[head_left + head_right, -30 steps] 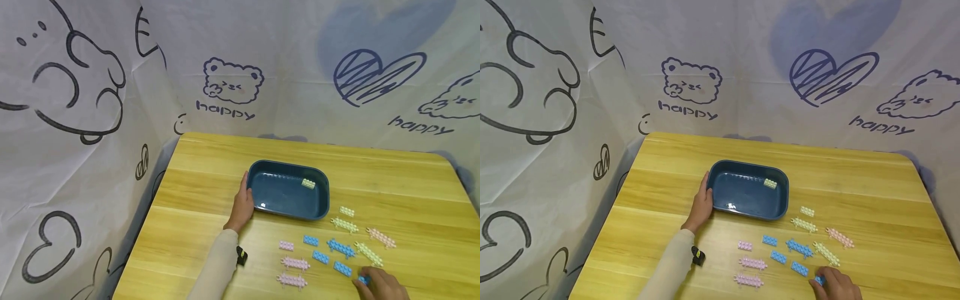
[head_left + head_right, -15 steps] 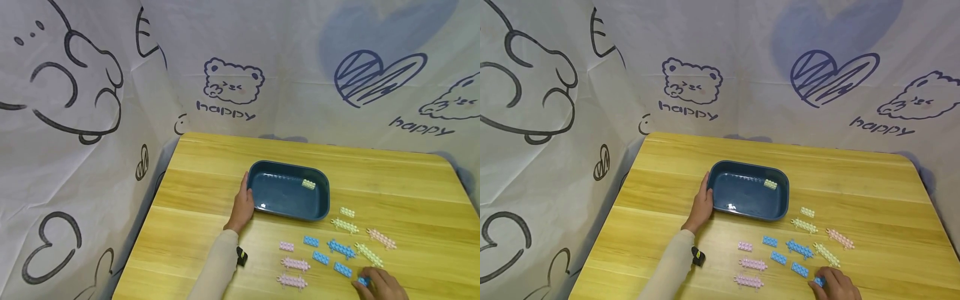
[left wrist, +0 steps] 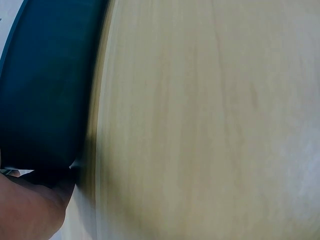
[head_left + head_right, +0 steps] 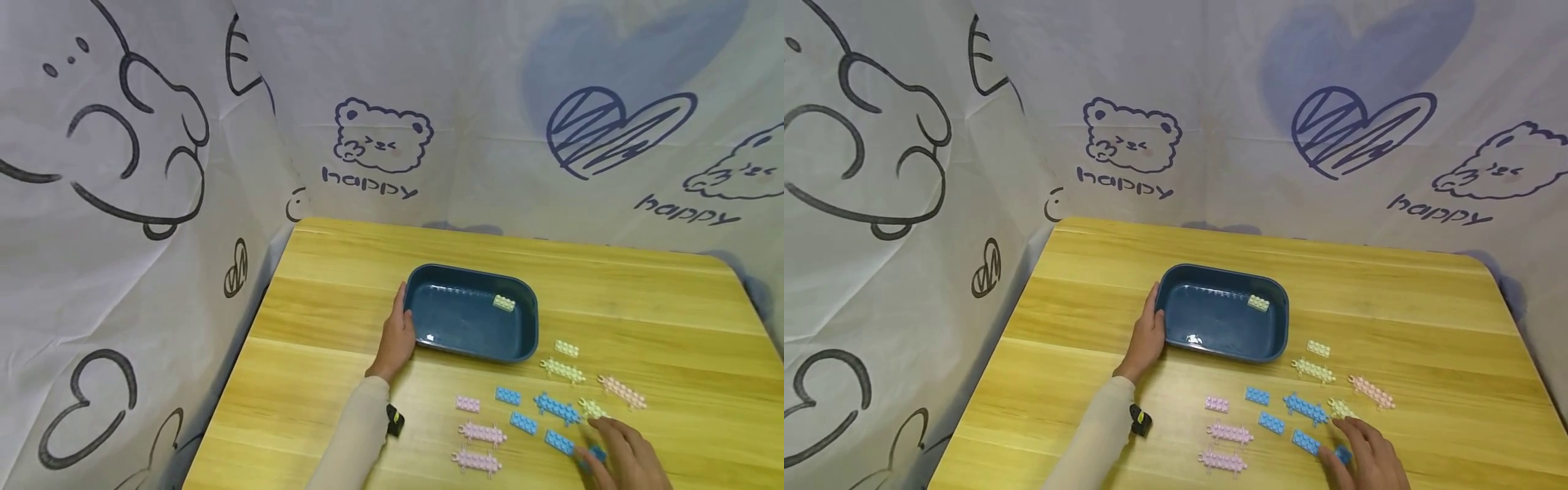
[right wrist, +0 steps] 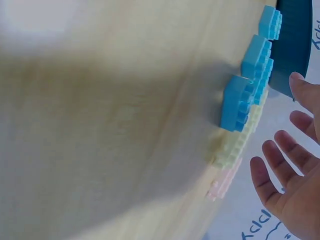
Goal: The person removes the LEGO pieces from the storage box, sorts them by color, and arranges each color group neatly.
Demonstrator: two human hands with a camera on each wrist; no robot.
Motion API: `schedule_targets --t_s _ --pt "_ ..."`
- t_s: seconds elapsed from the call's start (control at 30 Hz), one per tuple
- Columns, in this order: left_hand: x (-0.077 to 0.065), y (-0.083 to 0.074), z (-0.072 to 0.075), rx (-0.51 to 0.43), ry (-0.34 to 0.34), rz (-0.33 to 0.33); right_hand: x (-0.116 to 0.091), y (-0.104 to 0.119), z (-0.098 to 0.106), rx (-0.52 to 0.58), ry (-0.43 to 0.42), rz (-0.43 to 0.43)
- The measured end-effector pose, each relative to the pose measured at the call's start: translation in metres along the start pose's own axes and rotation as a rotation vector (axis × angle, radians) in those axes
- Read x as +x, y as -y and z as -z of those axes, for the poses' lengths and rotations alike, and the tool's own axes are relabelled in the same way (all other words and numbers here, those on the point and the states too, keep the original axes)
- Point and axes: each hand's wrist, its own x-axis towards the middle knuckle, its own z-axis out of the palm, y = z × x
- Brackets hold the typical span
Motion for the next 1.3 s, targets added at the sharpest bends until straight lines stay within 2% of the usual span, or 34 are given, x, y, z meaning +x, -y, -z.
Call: schedule_targets --t_s 0.17,0.33,0.6,0.77,0.9,1.07,1.17,1.3 --pt "0.001 0.0 0.0 -0.006 0.009 0.002 0.005 0.004 0.001 -0.015 -0.016 -0.033" --pt "0.002 0.0 0.001 0.003 0.004 -0.004 0.014 0.006 0.0 0.003 -0.017 -0.024" --pt "0.0 0.001 -0.001 -0.002 0.013 0.006 0.043 0.013 -0.001 0.056 0.056 -0.017" --pt "-0.001 0.003 -0.002 -0.013 0.007 0.005 0.08 0.018 -0.006 0.072 0.093 0.037" --pt "0.0 0.004 -0.002 -0.016 0.007 0.006 0.121 0.022 -0.017 0.056 0.059 0.121" --pt "0.001 0.006 0.0 -0.021 0.014 0.009 0.171 0.025 -0.04 -0.051 0.044 0.26" --pt "0.001 0.006 0.0 -0.032 0.021 0.005 0.192 0.027 -0.055 -0.113 0.09 0.292" --pt "0.001 0.007 0.0 -0.025 0.03 0.003 0.208 0.032 -0.073 -0.167 0.19 0.271"
